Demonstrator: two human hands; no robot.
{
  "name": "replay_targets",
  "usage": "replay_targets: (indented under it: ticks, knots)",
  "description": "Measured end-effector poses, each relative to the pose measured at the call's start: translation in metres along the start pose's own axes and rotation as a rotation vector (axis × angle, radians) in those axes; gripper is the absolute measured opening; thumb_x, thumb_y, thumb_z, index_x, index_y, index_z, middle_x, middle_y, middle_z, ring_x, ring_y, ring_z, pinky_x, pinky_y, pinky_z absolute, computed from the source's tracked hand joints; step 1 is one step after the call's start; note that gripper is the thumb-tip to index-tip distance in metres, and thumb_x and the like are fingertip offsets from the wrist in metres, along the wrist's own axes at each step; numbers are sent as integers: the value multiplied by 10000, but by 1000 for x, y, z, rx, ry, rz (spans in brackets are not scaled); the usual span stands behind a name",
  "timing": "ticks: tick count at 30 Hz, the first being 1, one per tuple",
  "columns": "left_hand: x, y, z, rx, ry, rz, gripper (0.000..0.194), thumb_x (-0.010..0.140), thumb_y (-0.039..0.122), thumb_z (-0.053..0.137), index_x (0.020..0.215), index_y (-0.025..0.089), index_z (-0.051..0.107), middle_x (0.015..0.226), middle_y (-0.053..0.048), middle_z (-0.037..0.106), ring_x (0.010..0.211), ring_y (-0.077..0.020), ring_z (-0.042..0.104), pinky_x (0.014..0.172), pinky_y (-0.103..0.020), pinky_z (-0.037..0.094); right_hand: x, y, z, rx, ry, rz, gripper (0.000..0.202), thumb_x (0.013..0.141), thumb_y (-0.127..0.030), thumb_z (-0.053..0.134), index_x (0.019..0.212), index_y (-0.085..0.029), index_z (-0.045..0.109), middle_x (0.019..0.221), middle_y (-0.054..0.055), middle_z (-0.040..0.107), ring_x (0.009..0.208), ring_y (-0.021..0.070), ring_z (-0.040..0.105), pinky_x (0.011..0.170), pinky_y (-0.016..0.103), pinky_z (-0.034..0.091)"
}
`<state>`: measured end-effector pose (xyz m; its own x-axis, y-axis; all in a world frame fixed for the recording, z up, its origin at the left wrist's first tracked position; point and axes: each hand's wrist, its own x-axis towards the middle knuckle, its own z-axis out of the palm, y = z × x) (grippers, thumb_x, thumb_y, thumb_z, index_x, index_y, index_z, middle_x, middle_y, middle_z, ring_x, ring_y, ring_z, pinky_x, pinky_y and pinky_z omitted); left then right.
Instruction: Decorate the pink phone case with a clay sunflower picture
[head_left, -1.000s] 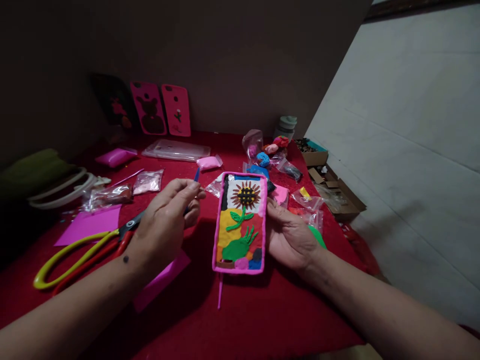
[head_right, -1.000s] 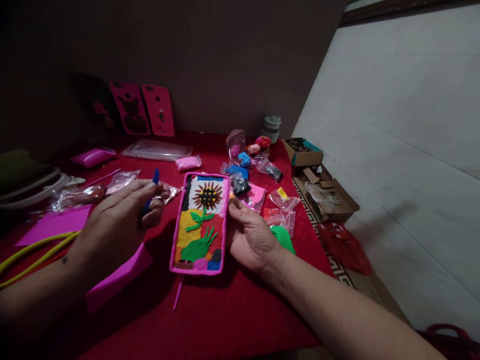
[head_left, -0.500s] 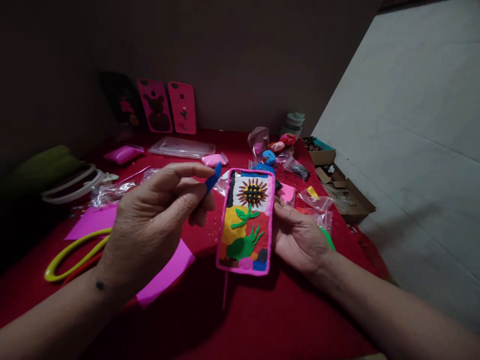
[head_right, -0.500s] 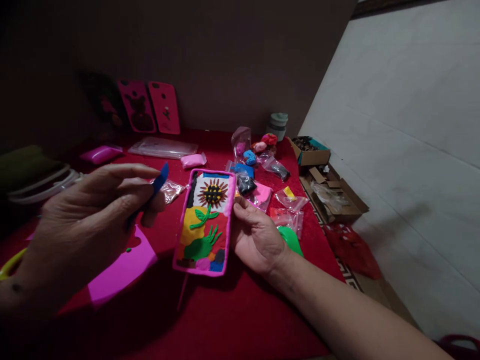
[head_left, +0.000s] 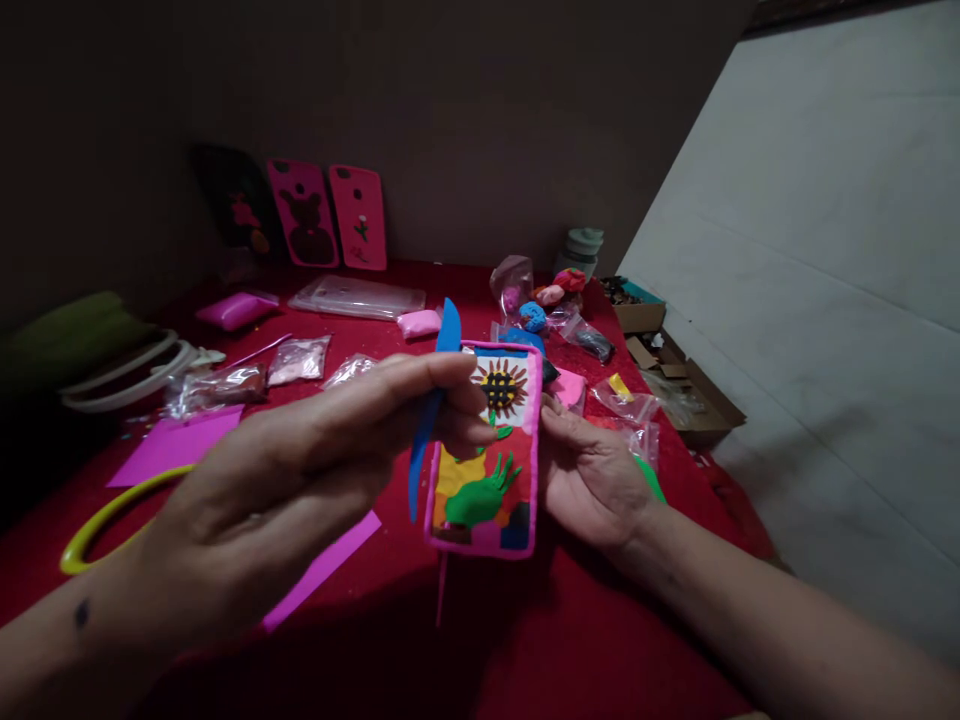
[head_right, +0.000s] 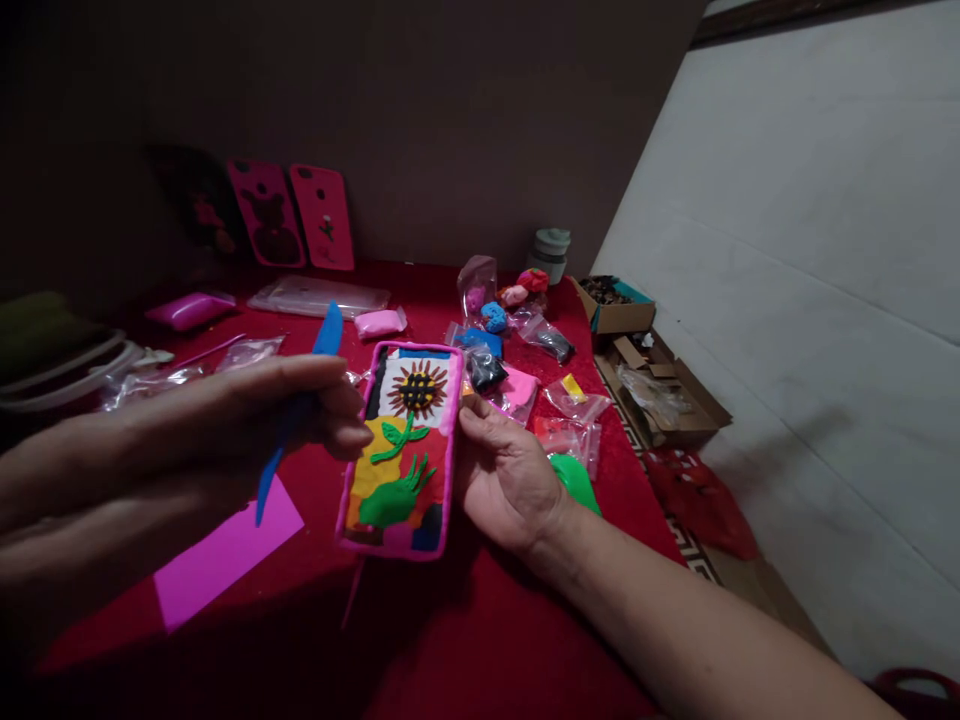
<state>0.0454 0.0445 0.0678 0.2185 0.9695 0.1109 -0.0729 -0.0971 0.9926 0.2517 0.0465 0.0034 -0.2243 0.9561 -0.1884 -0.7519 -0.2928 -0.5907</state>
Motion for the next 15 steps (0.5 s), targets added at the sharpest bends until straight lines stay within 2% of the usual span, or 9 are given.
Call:
replay_targets:
  ticks: [1, 3, 6, 10, 12, 15]
  knots:
    - [-1, -2, -1, 136, -176, 89, 386, 744, 230, 752, 1124, 290, 787, 989, -70, 776, 976, -292, 718, 855, -346, 622, 0, 0, 0, 3, -7, 6, 103, 844, -180, 619, 906, -231, 683, 994, 26, 778, 1080, 222, 693, 1134, 466, 430]
    - [-1, -6, -3, 342, -245, 266, 328, 856, 266, 686, 1176, 300, 751, 926, -57, 779, 854, -240, 736, 819, -309, 619, 0, 0, -1, 7, -11, 22, 109, 841, -184, 622, 921, -228, 681, 998, 26, 784, 1059, 206, 704, 1139, 442, 423]
    - [1, -11, -2, 549, -221, 503, 172, 857, 270, 728, 1024, 264, 769, 821, -32, 773, 699, -171, 716, 676, -217, 584, 0, -2, -1, 4, 7, 67, 139, 857, -196, 594, 974, -220, 665, 1061, 54, 786, 1052, 214, 713, 1140, 465, 413]
    - [0, -18, -2, 860, -252, 920, 144, 982, 198, 542, 1045, 169, 668, 747, -21, 694, 579, -121, 628, 533, -216, 496, -1, -4, 0, -6, 25, 97, 123, 887, -176, 536, 951, -205, 637, 1062, 86, 787, 1017, 232, 724, 1123, 505, 422]
    - [-2, -23, -1, 979, -236, 995, 149, 1000, 167, 485, 1070, 155, 616, 725, -14, 648, 563, -130, 589, 519, -256, 457, -1, -3, 1, -2, 13, 81, 129, 885, -152, 529, 934, -199, 640, 999, 74, 792, 940, 222, 733, 1113, 495, 438]
    - [-5, -30, 0, 999, -276, 1036, 172, 996, 110, 460, 1135, 143, 556, 752, -11, 644, 600, -134, 593, 556, -275, 456, -2, -2, 1, 14, -11, 76, 145, 876, -141, 535, 932, -189, 659, 912, 52, 784, 872, 216, 729, 1097, 487, 463]
